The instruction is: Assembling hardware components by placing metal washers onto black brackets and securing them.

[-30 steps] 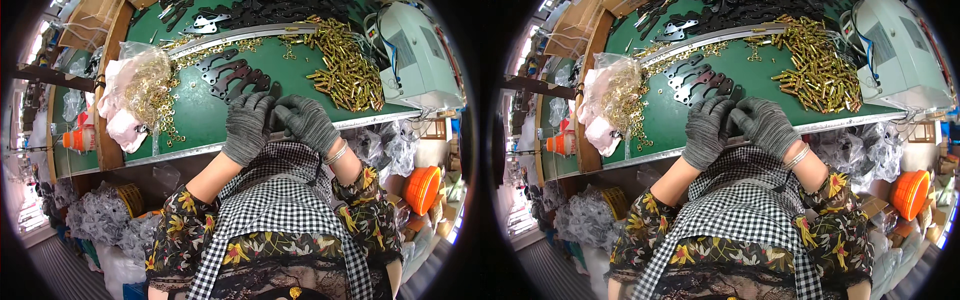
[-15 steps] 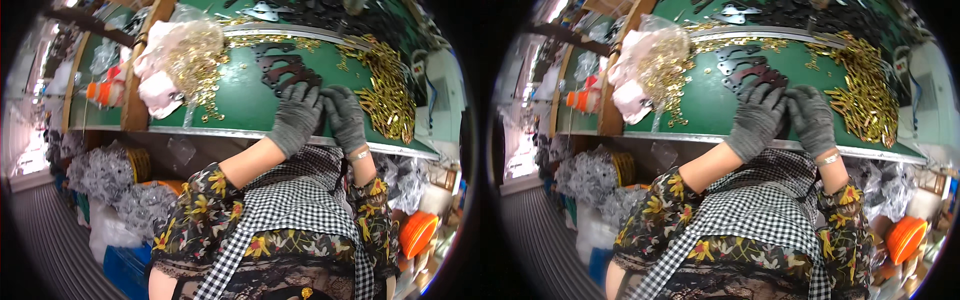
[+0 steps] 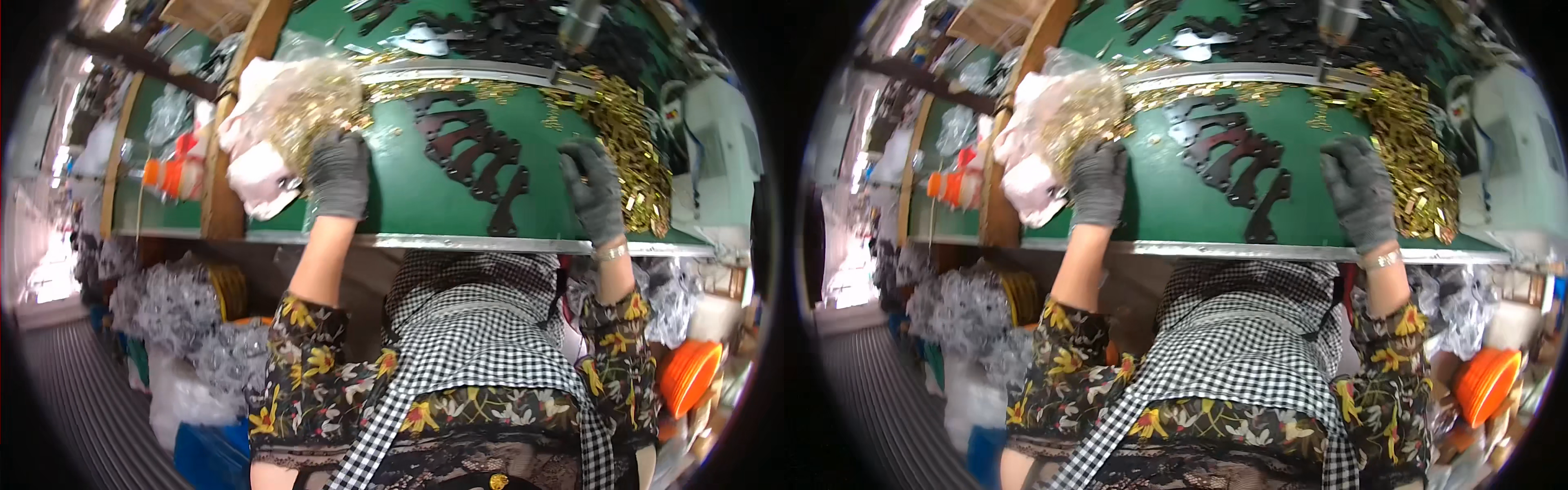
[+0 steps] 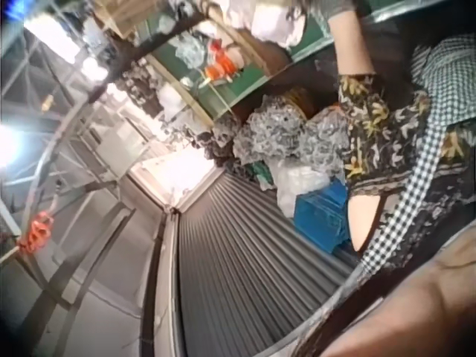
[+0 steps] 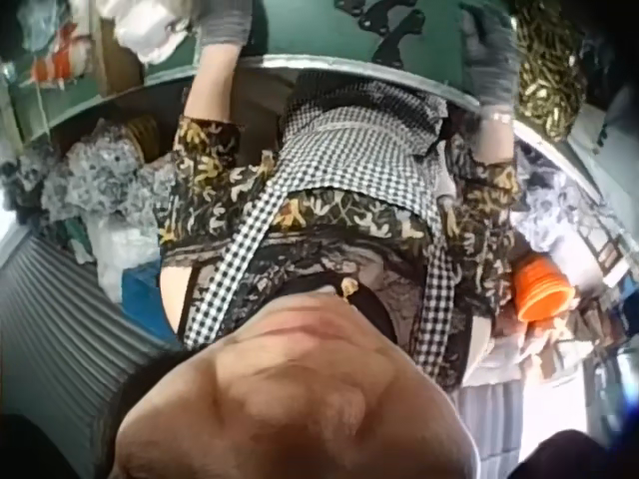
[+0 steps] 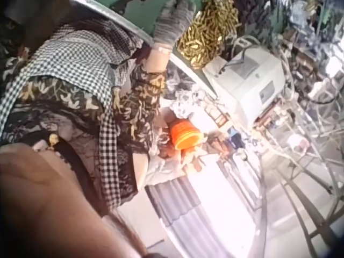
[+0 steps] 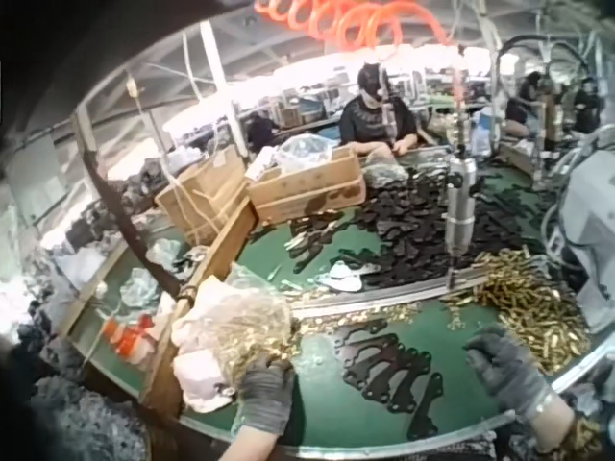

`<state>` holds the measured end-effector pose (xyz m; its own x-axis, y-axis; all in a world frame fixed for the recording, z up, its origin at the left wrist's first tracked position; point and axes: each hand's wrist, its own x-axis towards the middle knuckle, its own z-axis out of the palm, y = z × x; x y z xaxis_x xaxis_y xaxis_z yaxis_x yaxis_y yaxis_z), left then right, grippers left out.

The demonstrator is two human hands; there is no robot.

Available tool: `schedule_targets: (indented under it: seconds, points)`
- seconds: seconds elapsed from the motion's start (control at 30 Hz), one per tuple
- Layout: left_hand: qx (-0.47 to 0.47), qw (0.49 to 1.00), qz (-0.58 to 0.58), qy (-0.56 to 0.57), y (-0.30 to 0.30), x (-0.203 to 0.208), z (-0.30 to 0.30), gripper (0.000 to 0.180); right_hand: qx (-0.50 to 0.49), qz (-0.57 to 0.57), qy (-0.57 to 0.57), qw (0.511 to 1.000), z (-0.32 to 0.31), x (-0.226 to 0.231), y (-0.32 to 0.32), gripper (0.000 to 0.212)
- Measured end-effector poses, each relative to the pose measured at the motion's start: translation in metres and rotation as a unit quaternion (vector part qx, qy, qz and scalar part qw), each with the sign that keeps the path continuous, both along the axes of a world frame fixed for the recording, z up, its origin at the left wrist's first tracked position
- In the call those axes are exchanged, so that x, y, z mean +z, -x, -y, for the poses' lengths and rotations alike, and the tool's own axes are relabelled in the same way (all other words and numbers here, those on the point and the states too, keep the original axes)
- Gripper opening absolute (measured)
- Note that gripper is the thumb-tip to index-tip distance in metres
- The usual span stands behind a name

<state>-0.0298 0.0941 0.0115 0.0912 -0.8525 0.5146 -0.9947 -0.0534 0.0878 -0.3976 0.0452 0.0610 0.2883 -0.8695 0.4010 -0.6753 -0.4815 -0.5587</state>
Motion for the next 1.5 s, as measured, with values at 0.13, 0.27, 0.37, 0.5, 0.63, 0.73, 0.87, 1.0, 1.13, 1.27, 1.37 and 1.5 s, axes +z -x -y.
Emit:
schedule_targets:
  seconds: [0.13, 0.27, 0.37, 0.5, 0.63, 0.73, 0.87, 1.0, 1.13, 1.27, 1.37, 1.5]
  points:
    - [0.009, 0.994, -0.028, -0.106, -0.014, 0.007, 0.002, 0.011, -0.035, -0.102, -0.051, 0.993, 0.031, 0.005, 0.024, 0.021]
    - [-0.027, 0.967, -0.177, -0.181, -0.035, -0.005, 0.022, 0.01, -0.04, -0.239, -0.091, 0.966, 0.065, 0.012, 0.031, 0.023]
    - [-0.041, 0.93, -0.303, -0.204, -0.049, -0.011, 0.025, 0.003, -0.016, -0.298, -0.135, 0.945, 0.091, 0.022, 0.012, 0.024]
    - [-0.042, 0.915, -0.378, -0.135, -0.029, 0.005, 0.021, 0.008, -0.038, -0.38, -0.117, 0.917, 0.124, 0.018, 0.015, 0.023]
    - [-0.076, 0.943, -0.279, -0.166, 0.017, 0.049, 0.013, 0.017, 0.032, -0.354, -0.076, 0.931, 0.129, 0.001, 0.019, 0.022]
    - [-0.111, 0.884, -0.419, -0.173, 0.037, 0.037, 0.032, 0.02, 0.007, -0.365, -0.026, 0.931, 0.128, -0.007, 0.024, 0.02]
    - [-0.126, 0.886, -0.403, -0.191, 0.066, 0.035, 0.072, 0.023, -0.021, -0.297, -0.044, 0.954, 0.12, 0.005, 0.015, 0.017]
    - [-0.125, 0.91, -0.35, -0.187, 0.081, 0.022, 0.105, 0.019, 0.07, -0.089, -0.097, 0.989, 0.108, 0.015, -0.003, 0.02]
    - [-0.082, 0.936, -0.272, -0.209, 0.091, 0.013, 0.117, 0.018, 0.117, 0.053, -0.194, 0.973, 0.11, 0.004, -0.028, 0.025]
    - [-0.096, 0.939, -0.272, -0.186, 0.088, 0.011, 0.116, 0.017, 0.105, 0.058, -0.253, 0.96, 0.109, 0.017, -0.068, 0.021]
    - [-0.113, 0.939, -0.298, -0.131, 0.084, 0.005, 0.114, 0.017, 0.164, 0.004, -0.166, 0.972, 0.117, 0.005, -0.089, 0.021]
    - [-0.063, 0.973, -0.212, -0.073, 0.077, 0.011, 0.101, 0.018, 0.185, -0.08, -0.099, 0.974, 0.116, 0.007, -0.11, 0.017]
